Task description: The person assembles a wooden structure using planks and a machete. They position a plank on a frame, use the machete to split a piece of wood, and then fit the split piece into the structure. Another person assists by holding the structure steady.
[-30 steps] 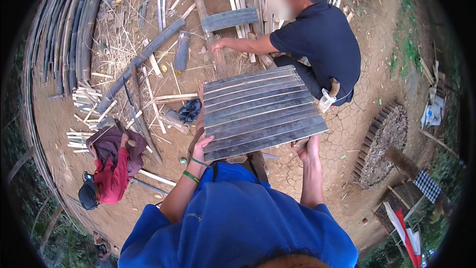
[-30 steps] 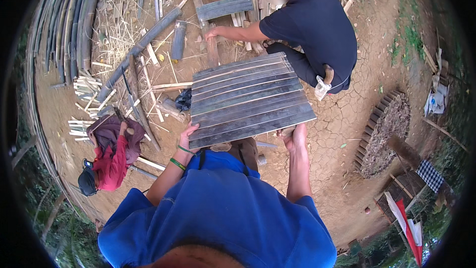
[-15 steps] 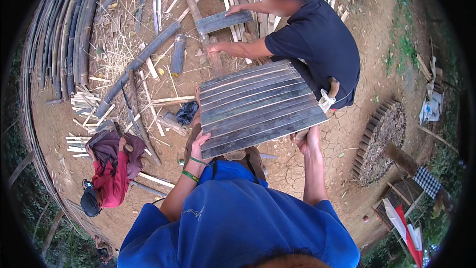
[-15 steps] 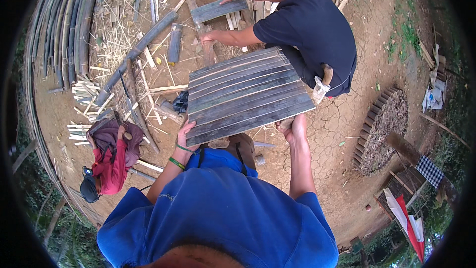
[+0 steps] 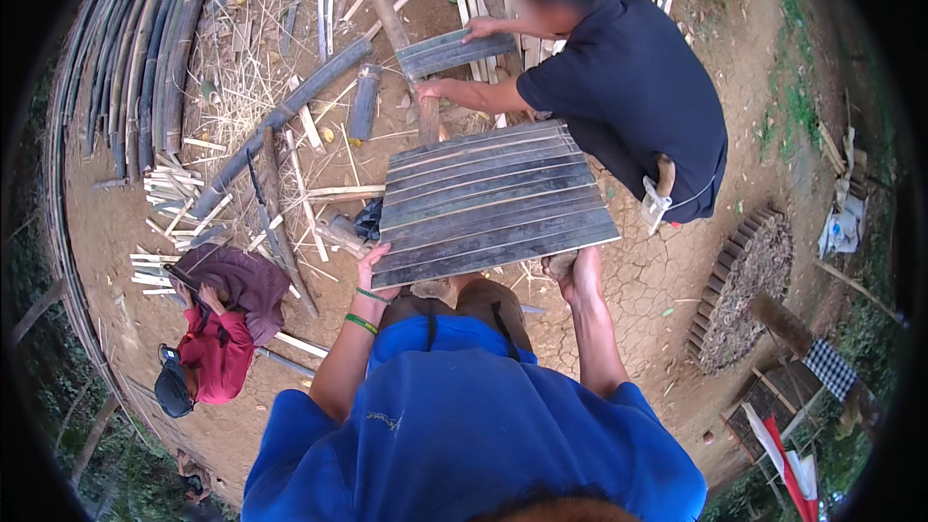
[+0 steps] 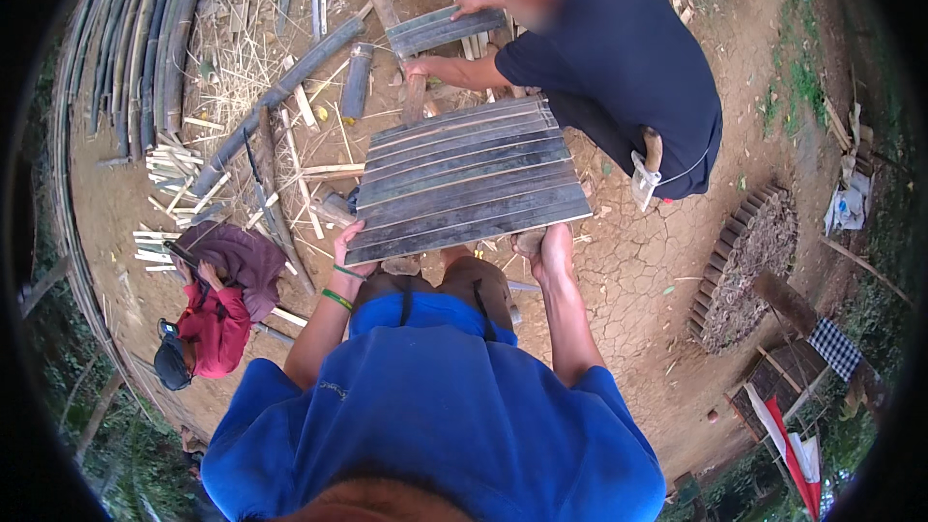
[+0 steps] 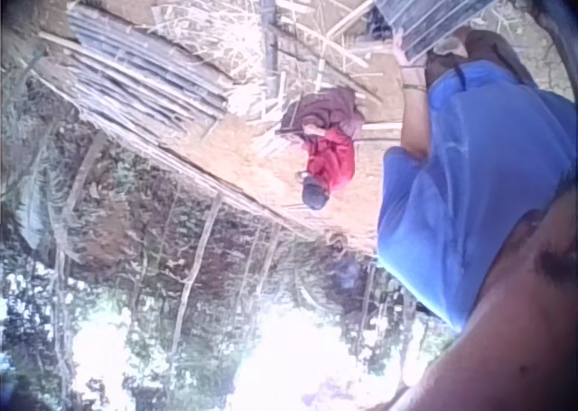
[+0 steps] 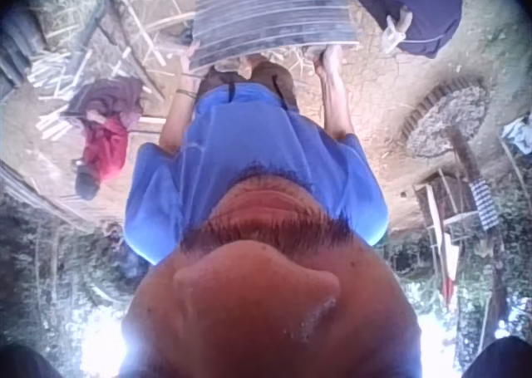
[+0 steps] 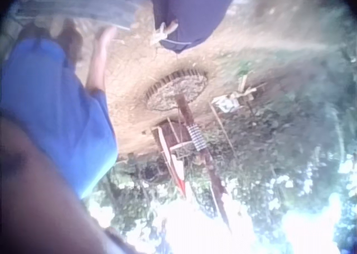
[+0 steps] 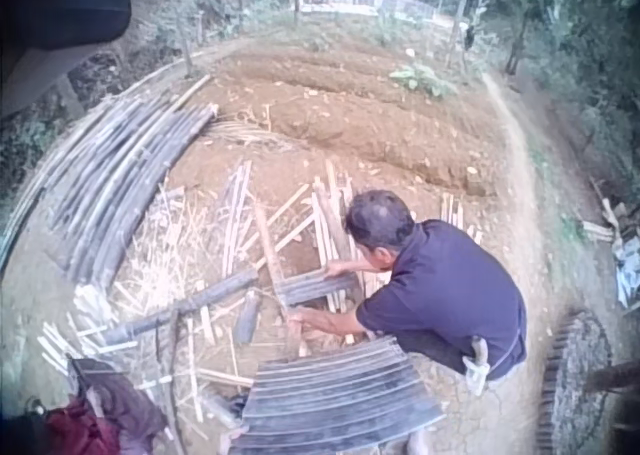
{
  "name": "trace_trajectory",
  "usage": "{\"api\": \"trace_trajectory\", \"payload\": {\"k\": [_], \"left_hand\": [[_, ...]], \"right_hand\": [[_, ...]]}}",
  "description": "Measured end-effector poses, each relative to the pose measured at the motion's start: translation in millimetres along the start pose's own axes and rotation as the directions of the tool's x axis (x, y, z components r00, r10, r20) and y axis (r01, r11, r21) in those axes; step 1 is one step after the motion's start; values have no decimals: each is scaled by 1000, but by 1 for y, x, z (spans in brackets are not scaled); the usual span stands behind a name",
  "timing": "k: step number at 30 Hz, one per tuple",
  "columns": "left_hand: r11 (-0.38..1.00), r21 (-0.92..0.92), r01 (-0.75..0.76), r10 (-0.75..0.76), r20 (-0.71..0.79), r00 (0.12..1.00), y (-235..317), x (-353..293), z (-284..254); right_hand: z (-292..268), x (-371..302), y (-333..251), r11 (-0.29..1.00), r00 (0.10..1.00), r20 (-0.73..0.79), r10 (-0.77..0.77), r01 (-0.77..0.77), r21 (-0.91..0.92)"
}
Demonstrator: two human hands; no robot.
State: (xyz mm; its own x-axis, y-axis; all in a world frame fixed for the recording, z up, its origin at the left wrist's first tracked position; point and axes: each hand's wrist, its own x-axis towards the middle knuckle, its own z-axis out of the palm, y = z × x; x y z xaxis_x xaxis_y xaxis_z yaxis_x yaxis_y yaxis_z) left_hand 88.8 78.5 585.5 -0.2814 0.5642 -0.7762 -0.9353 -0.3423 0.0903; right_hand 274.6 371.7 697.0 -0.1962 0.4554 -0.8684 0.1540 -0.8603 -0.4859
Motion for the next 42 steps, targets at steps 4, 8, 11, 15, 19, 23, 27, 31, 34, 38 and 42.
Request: {"api": "trace_trajectory", "payload": {"k": [4,8,11,15,19,23,27,31,34,38,42], "left_hand": [[996,-38,78,-79,-19,997,-21,-1,-24],[991,-22,130,-131,-42,990,-21,2,-30],[987,162,21,-20,-8,1000,-7,-11,2],[921,390,3,-39,86,996,24,-26,31],[899,437,-26,-24,109,994,28,-36,34],[932,354,-79,28,146,989,21,-29,19],[946,316,-73,24,157,987,28,-21,25],[927,371,-60,-8,181,984,34,-21,27],[936,345,-73,-5,219,976,26,-19,25],[942,335,-35,-37,205,978,23,-35,18],[942,331,-62,-14,221,975,14,-34,12]], "right_hand": [[-25,18,21,1000,1000,-7,-9,9,-6],[-36,22,25,1000,1000,14,-5,4,22],[-27,9,22,1000,1000,21,-12,12,-12],[-28,5,23,998,993,112,-38,44,-53],[6,-22,5,974,991,62,-120,130,-183],[29,-32,-16,923,984,70,-162,176,-341],[33,-28,-31,894,980,152,-130,182,-410],[33,-32,-27,914,985,106,-140,169,-369],[20,-31,-17,925,988,63,-139,152,-349],[7,-35,2,936,986,29,-164,165,-311],[-3,-44,2,937,980,36,-195,197,-287]]}}
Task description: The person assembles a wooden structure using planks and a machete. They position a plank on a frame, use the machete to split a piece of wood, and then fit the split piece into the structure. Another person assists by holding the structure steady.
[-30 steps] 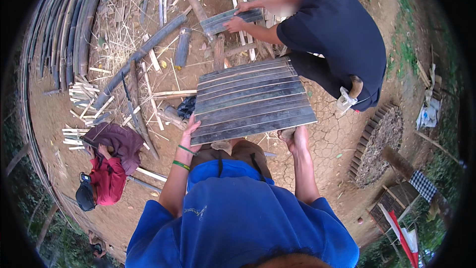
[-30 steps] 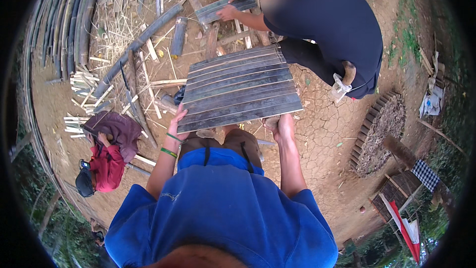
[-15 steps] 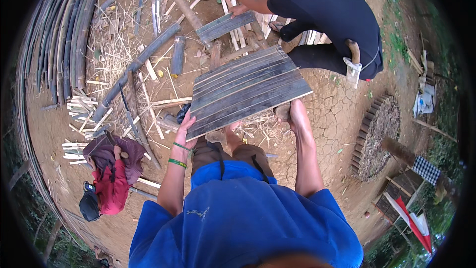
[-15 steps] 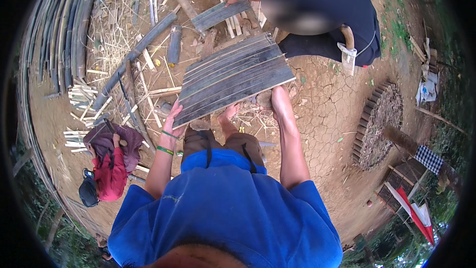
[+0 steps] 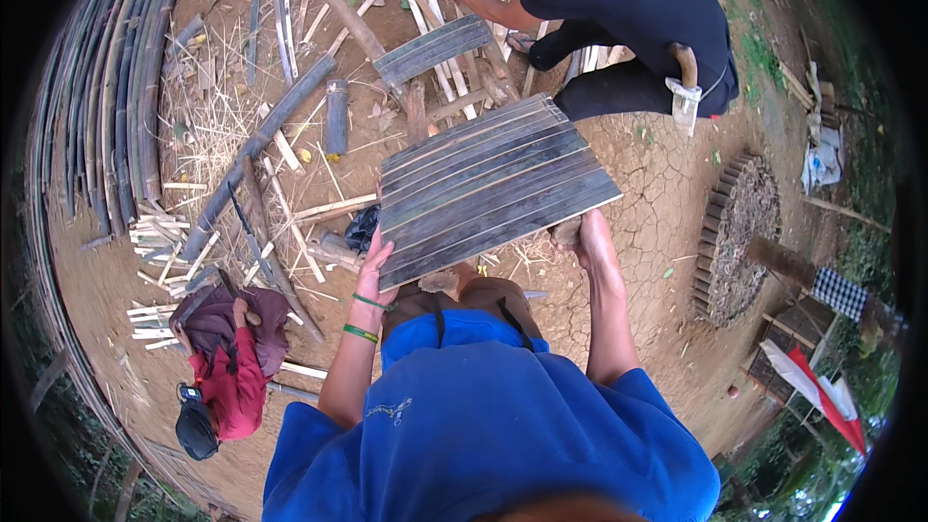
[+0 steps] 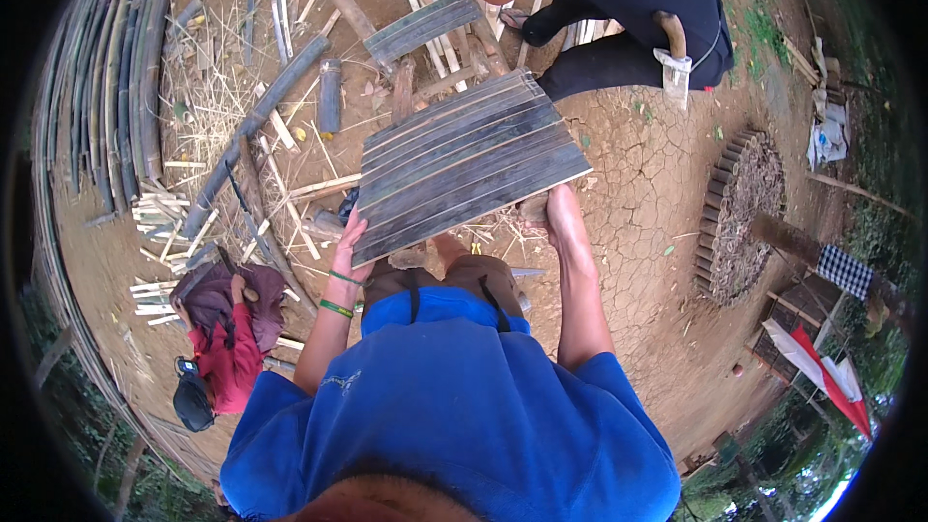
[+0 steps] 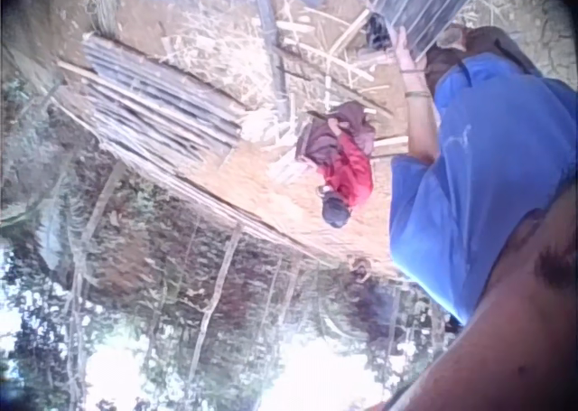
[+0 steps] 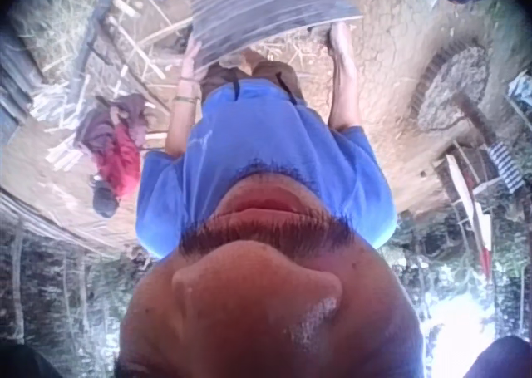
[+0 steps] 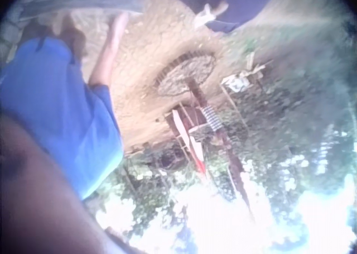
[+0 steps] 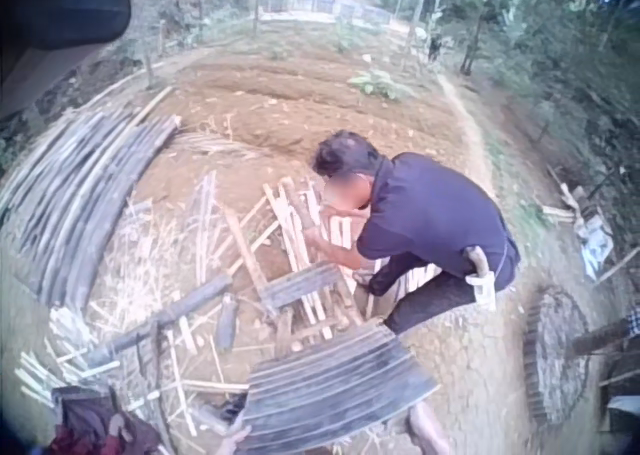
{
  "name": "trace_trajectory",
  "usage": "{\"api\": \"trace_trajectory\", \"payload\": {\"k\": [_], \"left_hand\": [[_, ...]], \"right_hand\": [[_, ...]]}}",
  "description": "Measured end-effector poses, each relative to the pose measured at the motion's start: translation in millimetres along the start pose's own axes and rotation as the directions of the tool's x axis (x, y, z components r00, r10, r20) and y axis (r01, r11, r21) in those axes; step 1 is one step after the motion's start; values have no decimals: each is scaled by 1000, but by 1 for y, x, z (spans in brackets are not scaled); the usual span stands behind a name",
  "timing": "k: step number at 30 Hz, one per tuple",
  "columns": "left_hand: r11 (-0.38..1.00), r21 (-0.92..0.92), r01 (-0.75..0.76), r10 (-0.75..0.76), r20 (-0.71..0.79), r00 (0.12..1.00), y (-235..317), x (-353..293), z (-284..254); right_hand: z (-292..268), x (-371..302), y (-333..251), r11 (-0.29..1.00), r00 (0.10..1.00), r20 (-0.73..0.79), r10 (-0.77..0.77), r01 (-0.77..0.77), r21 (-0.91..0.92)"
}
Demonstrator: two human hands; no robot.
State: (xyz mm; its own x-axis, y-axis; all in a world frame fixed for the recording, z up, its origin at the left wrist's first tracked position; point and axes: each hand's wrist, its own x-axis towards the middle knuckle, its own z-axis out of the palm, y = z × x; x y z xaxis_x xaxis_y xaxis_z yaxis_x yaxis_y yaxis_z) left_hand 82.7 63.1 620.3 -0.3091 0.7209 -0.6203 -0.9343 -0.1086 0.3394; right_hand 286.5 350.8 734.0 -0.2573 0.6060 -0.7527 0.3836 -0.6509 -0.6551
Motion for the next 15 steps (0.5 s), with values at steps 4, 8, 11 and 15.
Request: {"api": "trace_trajectory", "payload": {"k": [4,8,11,15], "left_hand": [[1000,9,23,-23,-17,1000,-10,2,2],[999,15,-33,33,26,999,-26,-1,-3],[1000,9,-10,9,60,998,-30,1,-2],[994,109,31,-29,-25,999,-61,14,10]], "right_hand": [[-15,-5,14,999,999,-39,33,-33,21],[-20,-16,17,999,997,-61,41,-41,-2],[-26,-15,19,999,995,-82,50,-50,4],[-73,12,59,992,991,-129,34,-18,127]]}}
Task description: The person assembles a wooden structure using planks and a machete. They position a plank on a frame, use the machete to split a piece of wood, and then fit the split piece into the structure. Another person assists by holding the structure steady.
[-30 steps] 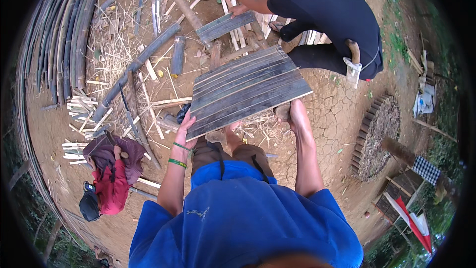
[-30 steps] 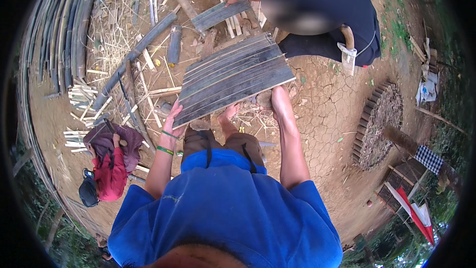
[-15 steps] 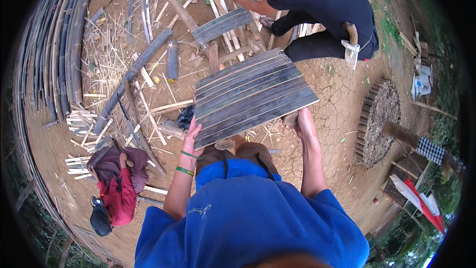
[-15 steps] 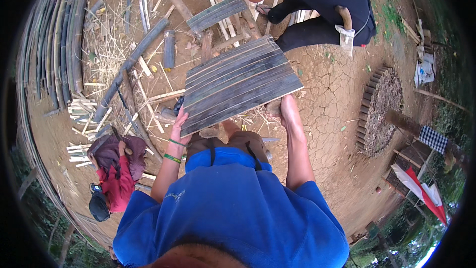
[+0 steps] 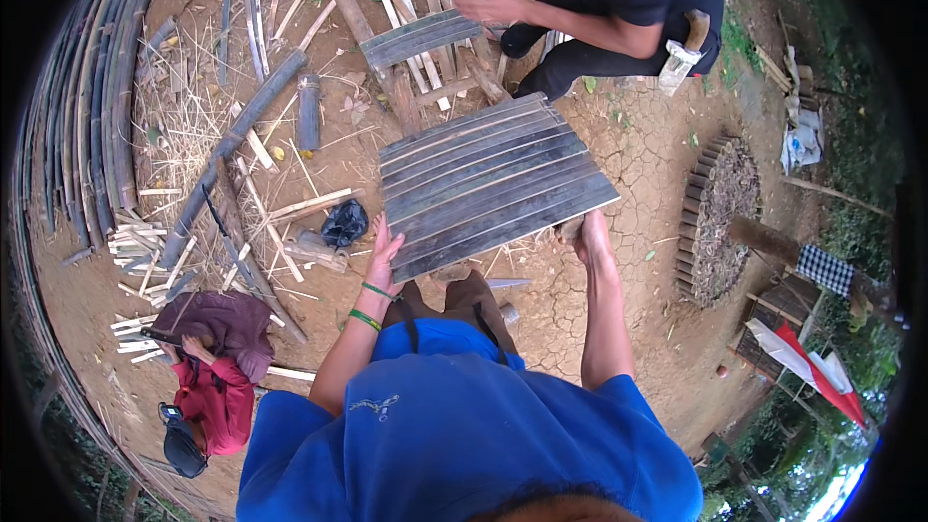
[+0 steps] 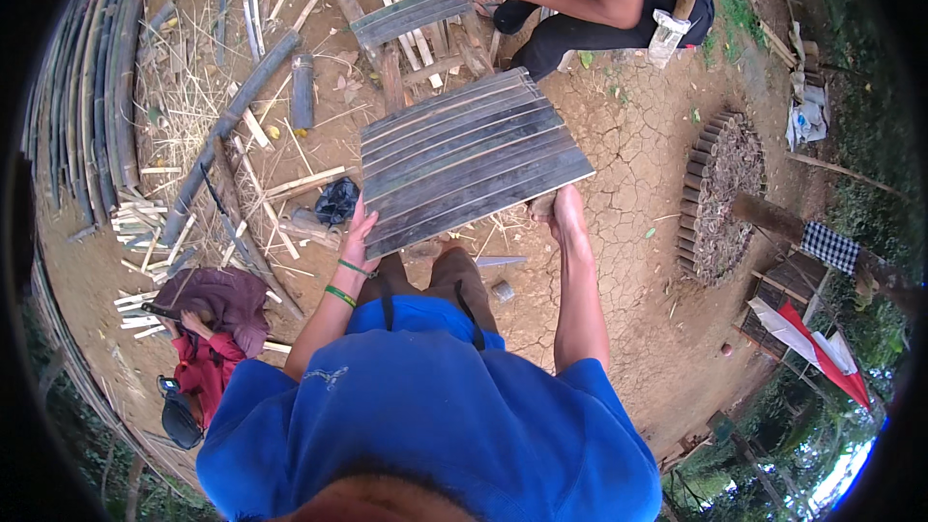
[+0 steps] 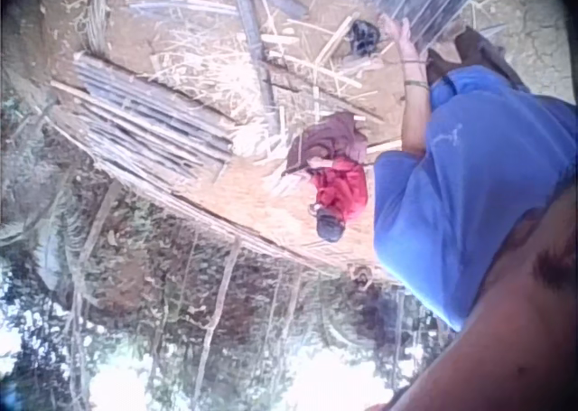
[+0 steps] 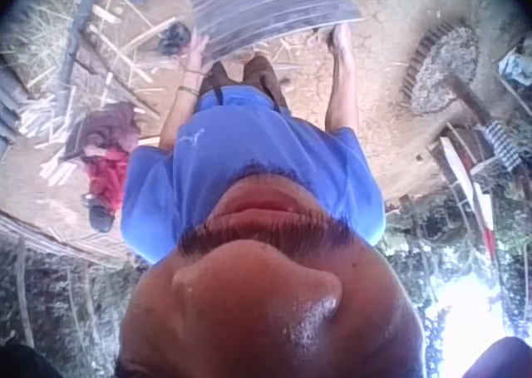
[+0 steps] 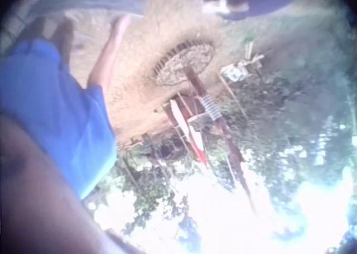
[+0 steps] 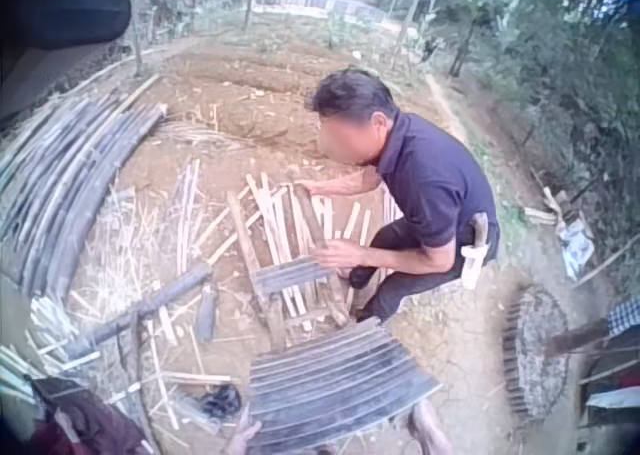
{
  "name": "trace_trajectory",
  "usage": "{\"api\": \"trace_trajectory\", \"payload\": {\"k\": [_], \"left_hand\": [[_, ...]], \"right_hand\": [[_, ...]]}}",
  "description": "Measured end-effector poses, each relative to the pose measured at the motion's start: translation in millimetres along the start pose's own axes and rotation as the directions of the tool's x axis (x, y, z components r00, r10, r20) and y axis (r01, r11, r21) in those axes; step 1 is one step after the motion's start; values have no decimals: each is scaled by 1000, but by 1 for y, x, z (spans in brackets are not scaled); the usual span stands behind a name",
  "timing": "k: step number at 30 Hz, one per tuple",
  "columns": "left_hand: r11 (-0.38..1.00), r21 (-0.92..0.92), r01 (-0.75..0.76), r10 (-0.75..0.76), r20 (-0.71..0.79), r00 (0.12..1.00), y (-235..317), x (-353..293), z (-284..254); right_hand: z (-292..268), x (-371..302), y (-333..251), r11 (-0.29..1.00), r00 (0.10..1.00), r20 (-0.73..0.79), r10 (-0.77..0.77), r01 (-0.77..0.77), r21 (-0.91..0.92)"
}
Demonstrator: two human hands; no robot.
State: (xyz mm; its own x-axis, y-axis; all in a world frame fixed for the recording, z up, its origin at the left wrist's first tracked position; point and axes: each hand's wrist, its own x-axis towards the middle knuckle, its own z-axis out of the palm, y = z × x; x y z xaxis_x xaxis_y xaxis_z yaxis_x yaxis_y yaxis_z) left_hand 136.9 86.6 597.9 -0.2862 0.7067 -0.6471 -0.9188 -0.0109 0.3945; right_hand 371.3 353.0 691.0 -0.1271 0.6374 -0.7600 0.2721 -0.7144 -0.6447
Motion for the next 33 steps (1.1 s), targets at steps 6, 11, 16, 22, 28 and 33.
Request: {"api": "trace_trajectory", "payload": {"k": [6,11,16,22,28,33], "left_hand": [[999,21,-36,35,20,999,-15,-18,15],[993,-97,-67,49,-178,983,-51,-59,8],[994,87,-69,97,-379,921,-74,-103,79],[989,144,-35,78,-302,950,-110,-114,79],[950,308,46,48,-292,955,-105,-87,60],[914,404,47,96,-326,940,-88,-5,36]], "right_hand": [[-23,-15,35,871,998,28,55,-61,488],[-52,-40,66,735,999,37,2,-27,677],[-108,-44,73,785,994,-111,-3,71,616],[-141,-41,89,808,986,-158,-58,140,572],[-141,-14,94,838,990,-109,-91,135,528],[-94,62,73,838,992,-74,-103,127,530]]}}
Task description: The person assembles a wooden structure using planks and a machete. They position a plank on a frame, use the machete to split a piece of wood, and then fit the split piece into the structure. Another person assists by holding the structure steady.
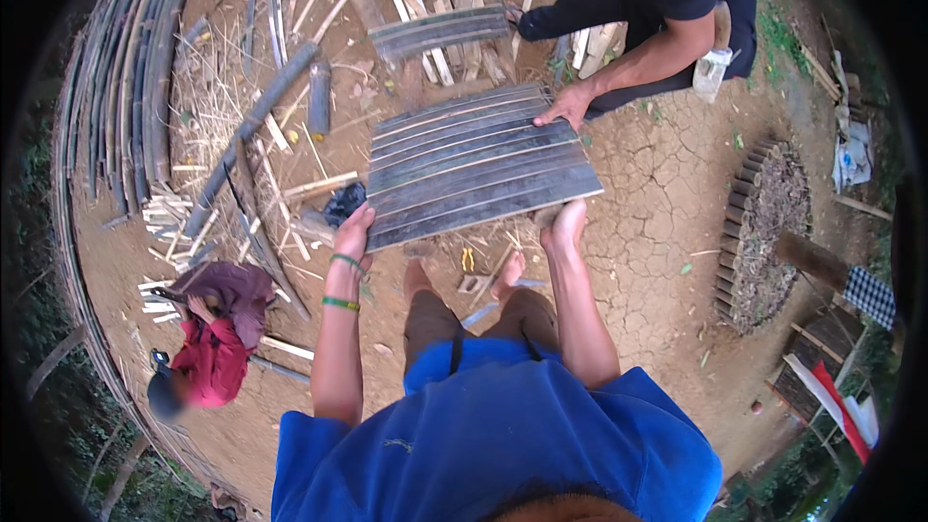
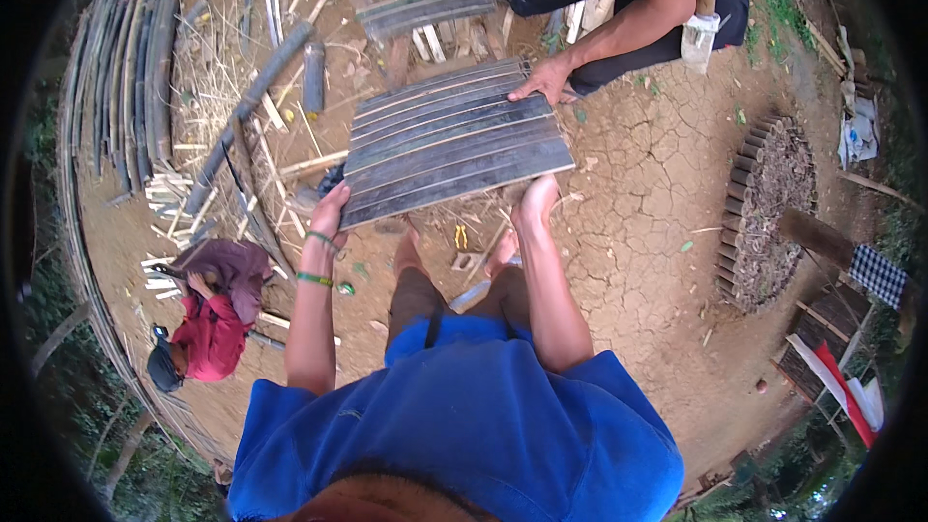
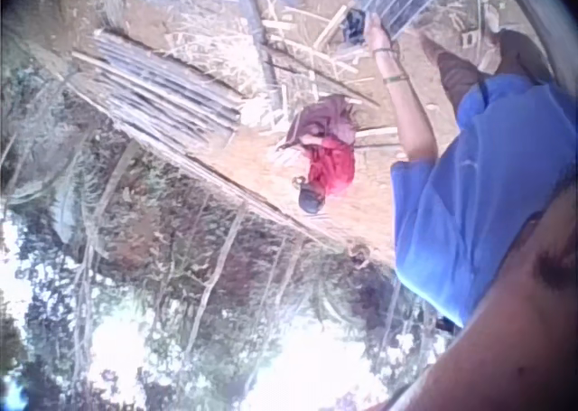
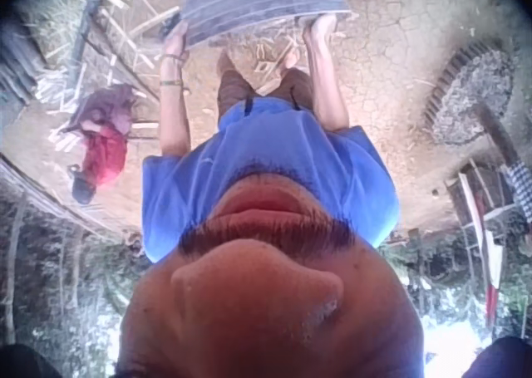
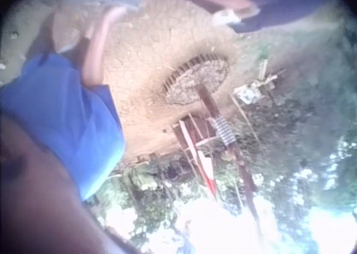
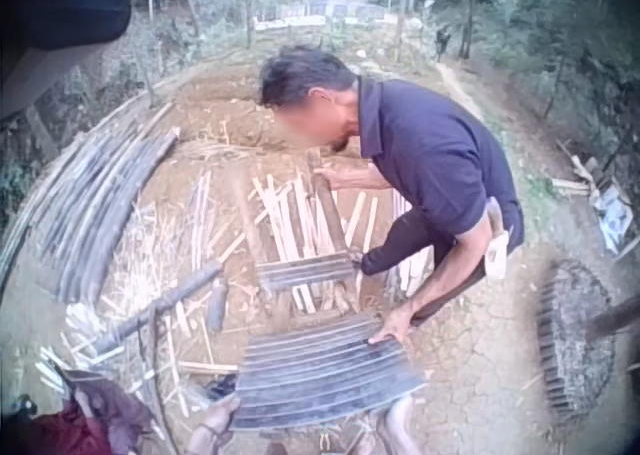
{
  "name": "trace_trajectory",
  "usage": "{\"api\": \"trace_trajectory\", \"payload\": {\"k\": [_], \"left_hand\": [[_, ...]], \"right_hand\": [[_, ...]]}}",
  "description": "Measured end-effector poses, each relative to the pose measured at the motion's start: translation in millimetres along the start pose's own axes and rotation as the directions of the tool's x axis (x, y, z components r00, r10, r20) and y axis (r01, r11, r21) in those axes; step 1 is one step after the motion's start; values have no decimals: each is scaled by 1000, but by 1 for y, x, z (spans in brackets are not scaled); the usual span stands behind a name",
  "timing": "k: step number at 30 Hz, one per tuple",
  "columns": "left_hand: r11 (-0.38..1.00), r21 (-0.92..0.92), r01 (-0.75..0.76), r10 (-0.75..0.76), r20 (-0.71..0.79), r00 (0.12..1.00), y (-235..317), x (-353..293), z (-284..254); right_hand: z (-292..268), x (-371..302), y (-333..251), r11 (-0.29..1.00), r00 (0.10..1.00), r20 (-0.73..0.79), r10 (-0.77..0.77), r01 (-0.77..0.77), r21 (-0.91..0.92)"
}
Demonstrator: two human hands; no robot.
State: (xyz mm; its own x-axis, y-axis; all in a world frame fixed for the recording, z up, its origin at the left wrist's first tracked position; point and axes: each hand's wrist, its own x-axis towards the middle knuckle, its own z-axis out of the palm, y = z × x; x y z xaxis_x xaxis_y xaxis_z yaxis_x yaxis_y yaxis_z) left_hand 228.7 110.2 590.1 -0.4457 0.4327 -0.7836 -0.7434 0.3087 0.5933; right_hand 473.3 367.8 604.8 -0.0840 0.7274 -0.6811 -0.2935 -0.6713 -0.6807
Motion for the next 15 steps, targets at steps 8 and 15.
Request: {"api": "trace_trajectory", "payload": {"k": [8,15], "left_hand": [[998,44,53,-48,-111,993,-23,50,6],[995,97,-27,34,-72,997,-11,42,50]], "right_hand": [[12,73,-1,992,996,-42,-82,77,-105],[-1,77,-30,994,999,37,-7,11,-105]]}}
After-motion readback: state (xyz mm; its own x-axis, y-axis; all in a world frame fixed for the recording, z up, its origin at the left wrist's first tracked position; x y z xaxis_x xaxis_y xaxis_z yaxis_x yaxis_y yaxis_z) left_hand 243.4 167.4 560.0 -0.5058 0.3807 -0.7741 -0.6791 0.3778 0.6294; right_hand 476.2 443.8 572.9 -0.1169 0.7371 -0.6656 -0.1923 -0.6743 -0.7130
